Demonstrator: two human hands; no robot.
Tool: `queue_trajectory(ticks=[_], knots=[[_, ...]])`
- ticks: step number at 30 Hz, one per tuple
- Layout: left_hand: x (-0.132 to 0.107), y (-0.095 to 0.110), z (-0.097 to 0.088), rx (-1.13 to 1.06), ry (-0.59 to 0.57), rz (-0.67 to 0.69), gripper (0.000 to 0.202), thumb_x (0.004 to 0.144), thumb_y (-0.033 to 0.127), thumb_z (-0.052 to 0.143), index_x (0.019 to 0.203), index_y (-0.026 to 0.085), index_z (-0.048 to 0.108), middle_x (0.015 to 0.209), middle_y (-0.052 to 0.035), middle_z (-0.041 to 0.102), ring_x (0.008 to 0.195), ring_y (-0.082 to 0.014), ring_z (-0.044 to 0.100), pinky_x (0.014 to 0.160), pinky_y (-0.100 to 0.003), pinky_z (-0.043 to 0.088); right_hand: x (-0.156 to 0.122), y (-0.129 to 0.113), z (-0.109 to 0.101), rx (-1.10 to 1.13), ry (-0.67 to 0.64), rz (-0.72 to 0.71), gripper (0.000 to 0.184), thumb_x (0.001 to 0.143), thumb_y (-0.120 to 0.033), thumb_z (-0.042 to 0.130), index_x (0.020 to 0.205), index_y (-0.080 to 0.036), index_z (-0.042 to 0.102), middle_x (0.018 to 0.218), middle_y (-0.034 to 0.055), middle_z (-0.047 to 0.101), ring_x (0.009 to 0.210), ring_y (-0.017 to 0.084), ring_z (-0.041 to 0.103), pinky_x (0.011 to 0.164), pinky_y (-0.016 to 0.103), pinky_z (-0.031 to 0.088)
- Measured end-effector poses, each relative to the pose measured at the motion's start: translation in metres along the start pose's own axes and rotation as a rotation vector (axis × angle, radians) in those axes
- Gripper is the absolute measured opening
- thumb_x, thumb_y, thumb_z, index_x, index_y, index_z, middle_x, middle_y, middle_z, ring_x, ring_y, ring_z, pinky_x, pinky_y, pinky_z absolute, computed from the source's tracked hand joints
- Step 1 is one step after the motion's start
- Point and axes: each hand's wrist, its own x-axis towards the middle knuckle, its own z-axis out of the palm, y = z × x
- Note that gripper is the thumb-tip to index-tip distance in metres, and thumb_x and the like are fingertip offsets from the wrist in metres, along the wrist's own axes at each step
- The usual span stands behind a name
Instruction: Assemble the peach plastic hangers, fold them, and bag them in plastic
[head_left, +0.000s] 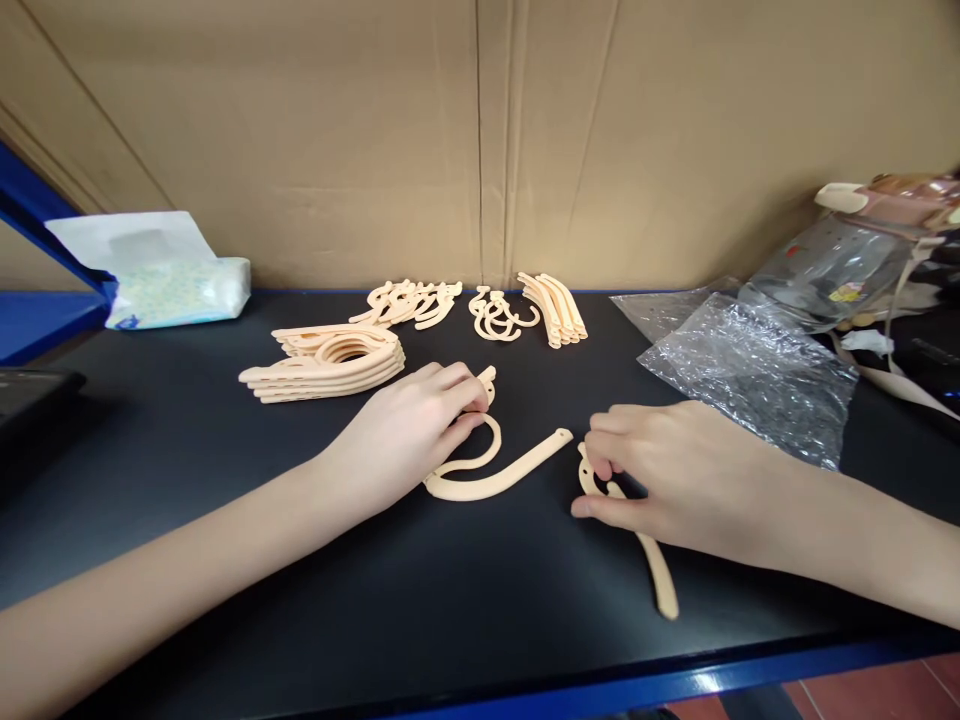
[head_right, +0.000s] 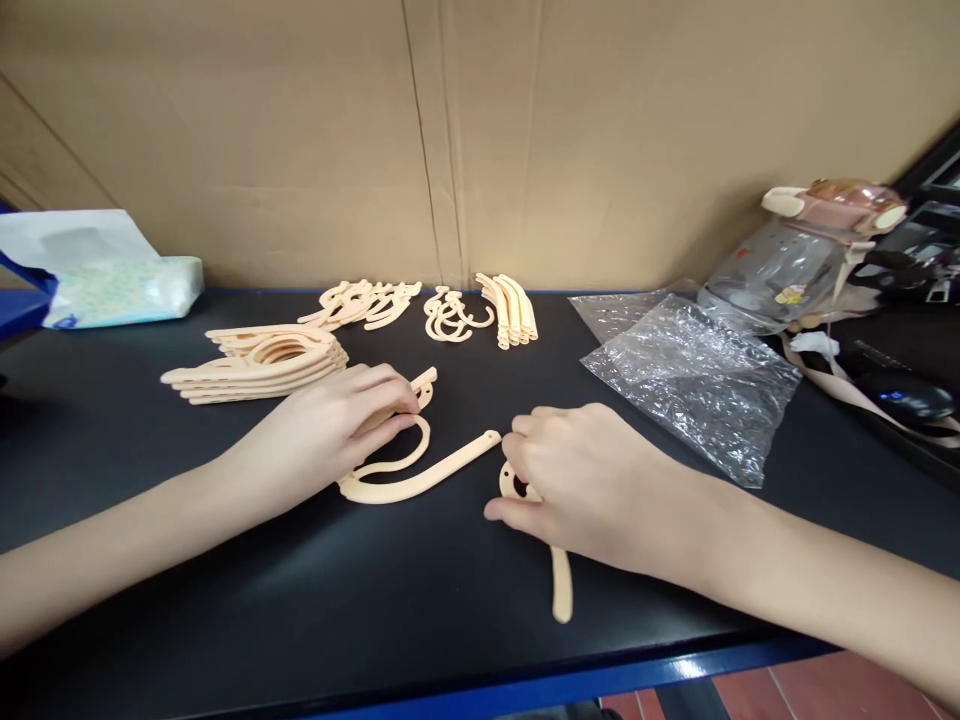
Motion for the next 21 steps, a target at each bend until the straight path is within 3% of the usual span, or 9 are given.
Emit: queue_trajectory(ticks=[4, 10, 13, 16, 21], knots=[[-0.001, -0.003, 0.0, -0.084, 0.017, 0.018, 0.023, 0.103, 0.022, 0.036, 0.104, 0.018, 0.059, 0.099, -0.0042, 0.06, 0.085, -0.0176, 0.06, 0.072, -0.029, 0.049, -0.003, 0.014, -0.001, 0.102, -0.016, -0.012, 0.008, 0.087, -0.026, 0.063, 0.081, -0.021, 0.063, 0.078, 0.0, 0.063, 0.065, 0.016, 0.06, 0.055, 0.03, 0.039], [-0.011, -0.014, -0.005, -0.145, -0.049, 0.141, 0.039, 0.098, 0.006, 0.03, 0.125, 0.022, 0.054, 0.124, -0.007, 0.057, 0.102, -0.0171, 0.061, 0.082, -0.029, 0.051, -0.002, 0.029, 0.004, 0.219, -0.007, -0.098, 0.014, 0.095, -0.023, 0.051, 0.092, -0.023, 0.065, 0.095, 0.0033, 0.065, 0.079, 0.017, 0.061, 0.071, 0.033, 0.046], [-0.015, -0.015, -0.007, -0.12, -0.028, 0.132, 0.042, 0.096, 0.003, 0.031, 0.125, 0.022, 0.054, 0.125, -0.0067, 0.059, 0.106, -0.0188, 0.062, 0.086, -0.031, 0.051, 0.0, 0.027, 0.011, 0.228, 0.046, -0.07, 0.013, 0.094, -0.03, 0.057, 0.098, -0.022, 0.066, 0.101, 0.0053, 0.066, 0.085, 0.019, 0.062, 0.075, 0.035, 0.048], [-0.015, -0.007, -0.008, -0.056, 0.057, 0.1, 0.032, 0.099, 0.008, 0.034, 0.119, 0.017, 0.058, 0.119, -0.0083, 0.063, 0.106, -0.0228, 0.061, 0.088, -0.037, 0.05, 0.004, 0.02, 0.019, 0.188, 0.126, -0.007, 0.022, 0.091, -0.038, 0.063, 0.102, -0.019, 0.067, 0.101, 0.0069, 0.065, 0.085, 0.021, 0.063, 0.077, 0.037, 0.048], [-0.018, 0.014, -0.007, 0.088, 0.134, 0.182, 0.022, 0.099, 0.026, 0.05, 0.107, 0.013, 0.065, 0.107, -0.0096, 0.069, 0.096, -0.0271, 0.062, 0.079, -0.042, 0.05, 0.007, 0.011, 0.025, 0.255, 0.196, 0.024, 0.015, 0.095, -0.025, 0.055, 0.084, -0.019, 0.064, 0.093, 0.005, 0.065, 0.079, 0.018, 0.059, 0.075, 0.036, 0.045]])
